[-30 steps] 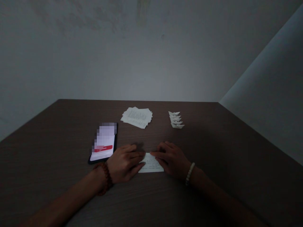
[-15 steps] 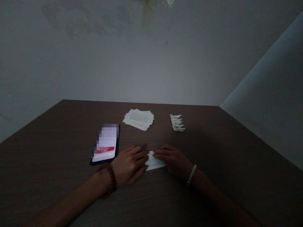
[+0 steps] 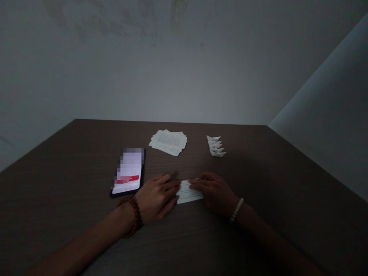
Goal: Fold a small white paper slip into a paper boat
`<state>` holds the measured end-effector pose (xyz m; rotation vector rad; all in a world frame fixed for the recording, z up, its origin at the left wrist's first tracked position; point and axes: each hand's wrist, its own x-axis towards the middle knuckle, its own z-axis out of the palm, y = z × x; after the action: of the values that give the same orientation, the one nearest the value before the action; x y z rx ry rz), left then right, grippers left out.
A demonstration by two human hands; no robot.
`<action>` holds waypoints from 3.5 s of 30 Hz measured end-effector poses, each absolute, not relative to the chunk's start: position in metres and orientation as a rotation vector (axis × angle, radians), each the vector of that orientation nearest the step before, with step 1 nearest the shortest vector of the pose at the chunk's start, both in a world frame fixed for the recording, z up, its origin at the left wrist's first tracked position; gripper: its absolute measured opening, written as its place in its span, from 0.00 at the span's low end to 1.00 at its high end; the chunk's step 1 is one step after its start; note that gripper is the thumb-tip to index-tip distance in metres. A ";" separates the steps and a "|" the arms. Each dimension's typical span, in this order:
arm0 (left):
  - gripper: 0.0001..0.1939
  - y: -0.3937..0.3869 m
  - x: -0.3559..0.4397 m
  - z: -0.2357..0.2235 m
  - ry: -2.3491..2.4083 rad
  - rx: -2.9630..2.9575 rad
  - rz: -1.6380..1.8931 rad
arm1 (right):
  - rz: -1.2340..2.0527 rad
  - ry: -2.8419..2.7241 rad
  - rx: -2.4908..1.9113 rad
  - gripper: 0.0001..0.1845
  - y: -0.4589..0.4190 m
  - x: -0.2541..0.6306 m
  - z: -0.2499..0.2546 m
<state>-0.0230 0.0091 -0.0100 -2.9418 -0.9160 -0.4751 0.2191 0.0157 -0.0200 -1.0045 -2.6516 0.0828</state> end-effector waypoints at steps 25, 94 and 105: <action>0.22 0.004 -0.011 -0.003 -0.980 -2.995 -0.334 | 0.090 -2.637 -1.045 0.19 0.005 0.213 -0.010; 0.21 -0.012 -0.004 -0.007 -1.188 -2.754 -0.276 | 0.196 -2.726 -1.085 0.24 0.010 0.206 -0.009; 0.20 -0.011 -0.006 -0.009 -1.171 -2.735 -0.331 | 0.087 -2.560 -1.304 0.17 0.004 0.225 -0.005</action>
<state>-0.0065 -0.0109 -0.0093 -2.7353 -1.1713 -0.3314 0.2253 0.0043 -0.0055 -1.3043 -2.5602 0.0874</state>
